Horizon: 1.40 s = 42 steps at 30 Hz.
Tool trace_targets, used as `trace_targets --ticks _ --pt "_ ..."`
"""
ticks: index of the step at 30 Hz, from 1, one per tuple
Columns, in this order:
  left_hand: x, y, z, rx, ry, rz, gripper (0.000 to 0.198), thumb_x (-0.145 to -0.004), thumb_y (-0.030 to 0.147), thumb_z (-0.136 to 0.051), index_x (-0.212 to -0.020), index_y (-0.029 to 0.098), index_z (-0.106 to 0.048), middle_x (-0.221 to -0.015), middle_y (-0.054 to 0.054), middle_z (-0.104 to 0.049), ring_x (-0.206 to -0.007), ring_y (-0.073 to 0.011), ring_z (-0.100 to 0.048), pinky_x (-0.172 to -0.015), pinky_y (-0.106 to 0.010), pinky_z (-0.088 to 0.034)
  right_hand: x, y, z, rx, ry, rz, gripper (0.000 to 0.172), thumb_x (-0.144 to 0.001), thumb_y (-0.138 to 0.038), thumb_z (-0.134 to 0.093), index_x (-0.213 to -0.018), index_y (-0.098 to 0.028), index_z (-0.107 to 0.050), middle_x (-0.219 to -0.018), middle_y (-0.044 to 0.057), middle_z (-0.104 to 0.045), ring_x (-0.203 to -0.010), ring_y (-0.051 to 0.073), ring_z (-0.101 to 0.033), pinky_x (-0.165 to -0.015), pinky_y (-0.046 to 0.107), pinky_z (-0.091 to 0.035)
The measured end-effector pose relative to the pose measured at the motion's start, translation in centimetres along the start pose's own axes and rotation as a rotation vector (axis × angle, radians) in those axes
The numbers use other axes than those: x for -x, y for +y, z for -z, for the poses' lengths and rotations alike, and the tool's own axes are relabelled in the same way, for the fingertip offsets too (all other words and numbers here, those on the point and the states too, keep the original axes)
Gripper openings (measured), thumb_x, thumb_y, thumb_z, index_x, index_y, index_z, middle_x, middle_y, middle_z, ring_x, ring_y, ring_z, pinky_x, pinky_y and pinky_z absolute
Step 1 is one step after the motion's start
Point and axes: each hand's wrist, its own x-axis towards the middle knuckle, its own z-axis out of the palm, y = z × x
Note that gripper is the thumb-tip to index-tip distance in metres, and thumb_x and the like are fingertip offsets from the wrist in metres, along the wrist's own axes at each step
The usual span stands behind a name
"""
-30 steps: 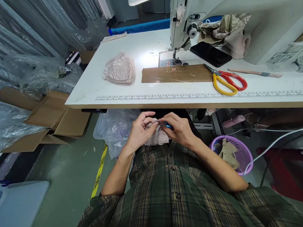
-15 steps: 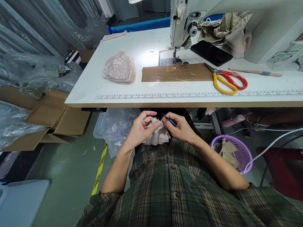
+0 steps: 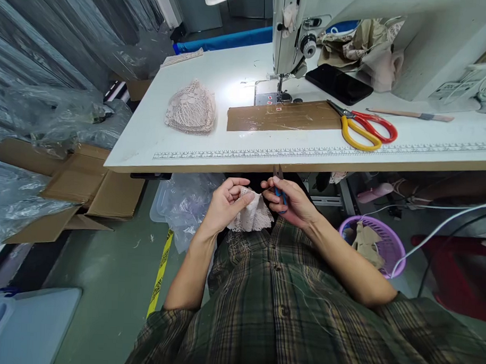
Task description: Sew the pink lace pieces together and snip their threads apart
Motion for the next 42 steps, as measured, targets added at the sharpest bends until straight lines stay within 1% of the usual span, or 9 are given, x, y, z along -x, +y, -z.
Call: trace_targets --ticks 5,8,11,13,16,18,23,33,42 --pt "-0.2 -0.3 0.2 0.092 0.035 0.011 0.043 -0.065 0.031 -0.086 -0.098 0.015 -0.063 -0.071 0.001 -0.069 -0.061 -0.0088 -0.062 -0.062 -0.019 -0.048 -0.1 -0.3 0.9 0.031 0.033 0.094 0.029 -0.073 -0.040 -0.081 -0.074 -0.017 -0.063 -0.076 -0.001 -0.052 -0.051 0.003 -0.023 -0.036 0.014 -0.014" --pt "-0.2 -0.4 0.3 0.132 0.038 0.040 0.046 -0.063 0.031 -0.088 -0.099 0.015 -0.063 -0.076 -0.002 -0.073 -0.065 -0.0114 -0.066 -0.064 -0.021 -0.051 -0.2 -0.1 1.4 0.163 0.070 0.155 0.033 -0.075 -0.046 -0.077 -0.075 -0.017 -0.064 -0.062 -0.004 -0.045 -0.047 0.004 -0.021 -0.037 0.017 -0.013" --pt "-0.1 -0.5 0.3 0.164 0.050 0.062 0.050 -0.062 0.031 -0.088 -0.101 0.015 -0.063 -0.085 -0.006 -0.076 -0.071 -0.0152 -0.070 -0.067 -0.025 -0.054 -0.5 0.4 1.5 0.366 0.158 0.288 0.034 -0.077 -0.049 -0.074 -0.077 -0.017 -0.065 -0.052 -0.007 -0.042 -0.044 0.005 -0.027 -0.039 0.021 -0.019" --pt "-0.1 -0.6 0.3 0.177 0.053 0.069 0.051 -0.062 0.031 -0.088 -0.103 0.015 -0.062 -0.091 -0.008 -0.077 -0.075 -0.0169 -0.072 -0.070 -0.026 -0.056 -0.7 0.6 1.4 0.504 0.182 0.342 0.031 -0.076 -0.047 -0.073 -0.081 -0.017 -0.067 -0.054 -0.006 -0.047 -0.045 0.006 -0.035 -0.043 0.022 -0.028" --pt "-0.1 -0.7 0.4 0.173 0.048 0.065 0.053 -0.063 0.032 -0.088 -0.104 0.015 -0.060 -0.098 -0.011 -0.077 -0.082 -0.0194 -0.073 -0.073 -0.028 -0.057 -1.2 1.0 1.4 0.655 0.121 0.301 0.028 -0.076 -0.042 -0.070 -0.088 -0.017 -0.068 -0.066 -0.002 -0.059 -0.049 0.008 -0.043 -0.049 0.025 -0.038" --pt "-0.1 -0.7 0.4 0.159 0.045 0.060 0.054 -0.064 0.034 -0.088 -0.105 0.015 -0.060 -0.100 -0.012 -0.077 -0.084 -0.0209 -0.074 -0.074 -0.029 -0.057 -1.4 1.3 1.5 0.718 0.075 0.246 0.028 -0.076 -0.041 -0.069 -0.090 -0.017 -0.067 -0.072 -0.001 -0.061 -0.051 0.008 -0.044 -0.050 0.026 -0.039" --pt "0.0 -0.7 0.4 0.150 0.063 0.065 0.054 -0.065 0.037 -0.087 -0.105 0.014 -0.060 -0.106 -0.015 -0.075 -0.089 -0.0234 -0.074 -0.076 -0.032 -0.058 -1.6 1.5 2.1 0.852 0.030 0.224 0.027 -0.077 -0.042 -0.067 -0.079 -0.016 -0.064 -0.062 -0.005 -0.052 -0.054 0.008 -0.040 -0.052 0.024 -0.034" --pt "-0.1 -1.3 -0.1 0.187 0.148 0.064 0.054 -0.064 0.039 -0.087 -0.103 0.013 -0.059 -0.104 -0.017 -0.075 -0.090 -0.0247 -0.073 -0.077 -0.034 -0.058 -1.2 1.1 2.0 0.831 0.047 0.211 0.027 -0.080 -0.043 -0.062 -0.075 -0.017 -0.058 -0.057 -0.007 -0.044 -0.052 0.008 -0.033 -0.050 0.024 -0.027" --pt "-0.1 -2.0 0.1 0.163 0.125 -0.002 0.051 -0.069 0.036 -0.084 -0.106 0.014 -0.058 -0.113 -0.017 -0.073 -0.095 -0.0236 -0.073 -0.080 -0.032 -0.057 -1.4 1.5 2.7 0.885 0.027 0.269 0.024 -0.084 -0.041 -0.059 -0.080 -0.017 -0.058 -0.064 -0.005 -0.047 -0.056 0.009 -0.037 -0.054 0.024 -0.030"
